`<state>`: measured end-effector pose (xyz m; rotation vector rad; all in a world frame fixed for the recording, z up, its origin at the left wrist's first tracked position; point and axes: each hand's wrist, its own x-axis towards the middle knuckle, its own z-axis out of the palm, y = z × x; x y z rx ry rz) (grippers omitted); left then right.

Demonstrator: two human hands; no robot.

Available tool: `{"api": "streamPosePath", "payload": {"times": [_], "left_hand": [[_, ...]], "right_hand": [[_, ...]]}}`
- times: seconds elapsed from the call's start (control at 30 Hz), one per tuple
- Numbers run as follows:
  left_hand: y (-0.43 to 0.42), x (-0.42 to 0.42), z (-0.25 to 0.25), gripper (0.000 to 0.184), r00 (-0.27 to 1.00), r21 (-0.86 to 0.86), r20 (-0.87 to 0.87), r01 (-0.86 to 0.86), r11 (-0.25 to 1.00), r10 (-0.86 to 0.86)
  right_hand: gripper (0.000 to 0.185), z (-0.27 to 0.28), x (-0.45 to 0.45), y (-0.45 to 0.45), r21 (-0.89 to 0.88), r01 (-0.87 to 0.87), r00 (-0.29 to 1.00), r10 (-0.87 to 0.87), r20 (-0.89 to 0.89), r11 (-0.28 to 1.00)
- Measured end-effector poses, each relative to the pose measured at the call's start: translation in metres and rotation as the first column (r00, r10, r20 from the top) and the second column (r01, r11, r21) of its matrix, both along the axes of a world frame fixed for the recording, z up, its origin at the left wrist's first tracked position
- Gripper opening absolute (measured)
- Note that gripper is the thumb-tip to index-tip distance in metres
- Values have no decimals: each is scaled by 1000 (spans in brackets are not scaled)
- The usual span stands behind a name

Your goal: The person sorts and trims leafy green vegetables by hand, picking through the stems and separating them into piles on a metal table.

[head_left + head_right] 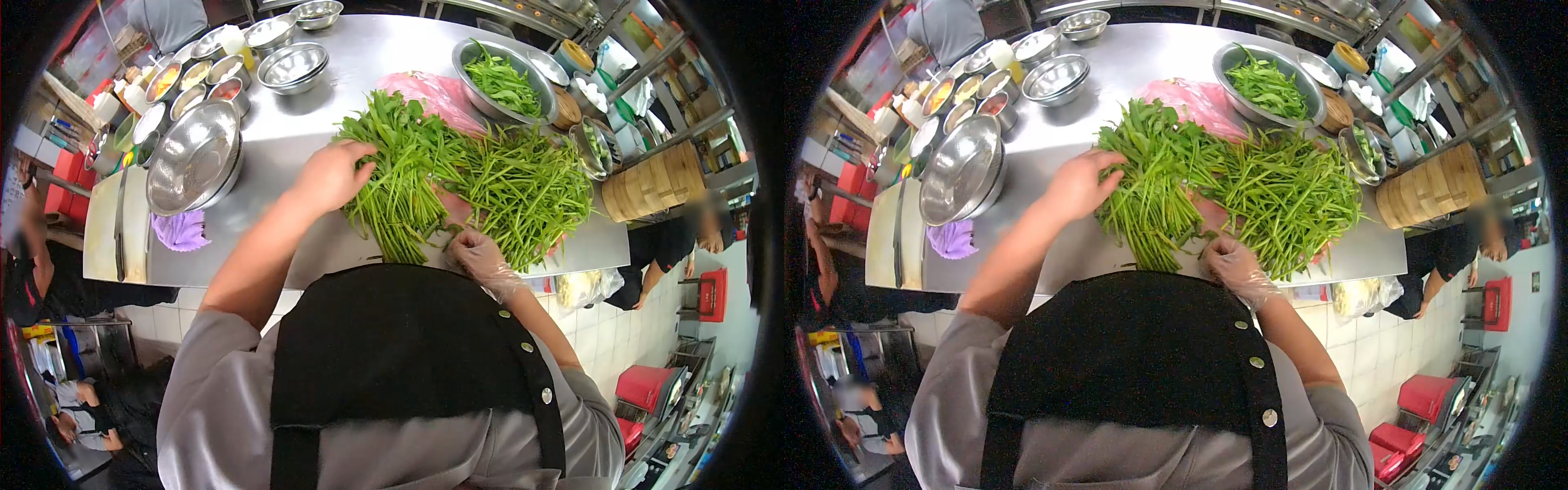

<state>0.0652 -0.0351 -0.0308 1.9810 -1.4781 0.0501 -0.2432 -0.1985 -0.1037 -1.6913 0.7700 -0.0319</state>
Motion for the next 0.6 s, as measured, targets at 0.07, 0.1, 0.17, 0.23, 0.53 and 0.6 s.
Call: {"api": "streamPosePath", "payload": {"times": [0.07,0.1,0.17,0.23,0.53,0.6], "left_hand": [[19,0,-6,22,995,58,-65,-69,996,73],[33,-4,0,23,980,198,-145,-105,974,135],[73,-8,-8,26,955,427,-224,-81,901,192],[121,-15,-11,27,897,614,-380,60,787,227],[311,-106,-147,32,692,863,-486,282,419,535],[311,-120,-152,32,640,858,-489,229,460,593]], "right_hand": [[19,-3,0,-2,34,19,1000,-18,-16,999],[19,4,0,-1,23,17,999,-16,-42,1000],[19,4,-2,-3,48,29,999,-28,-30,998],[18,-5,-8,-7,120,50,998,-55,44,992],[15,33,2,-8,264,97,990,-66,-123,960],[16,13,-3,-16,275,65,997,-50,-62,959]]}}
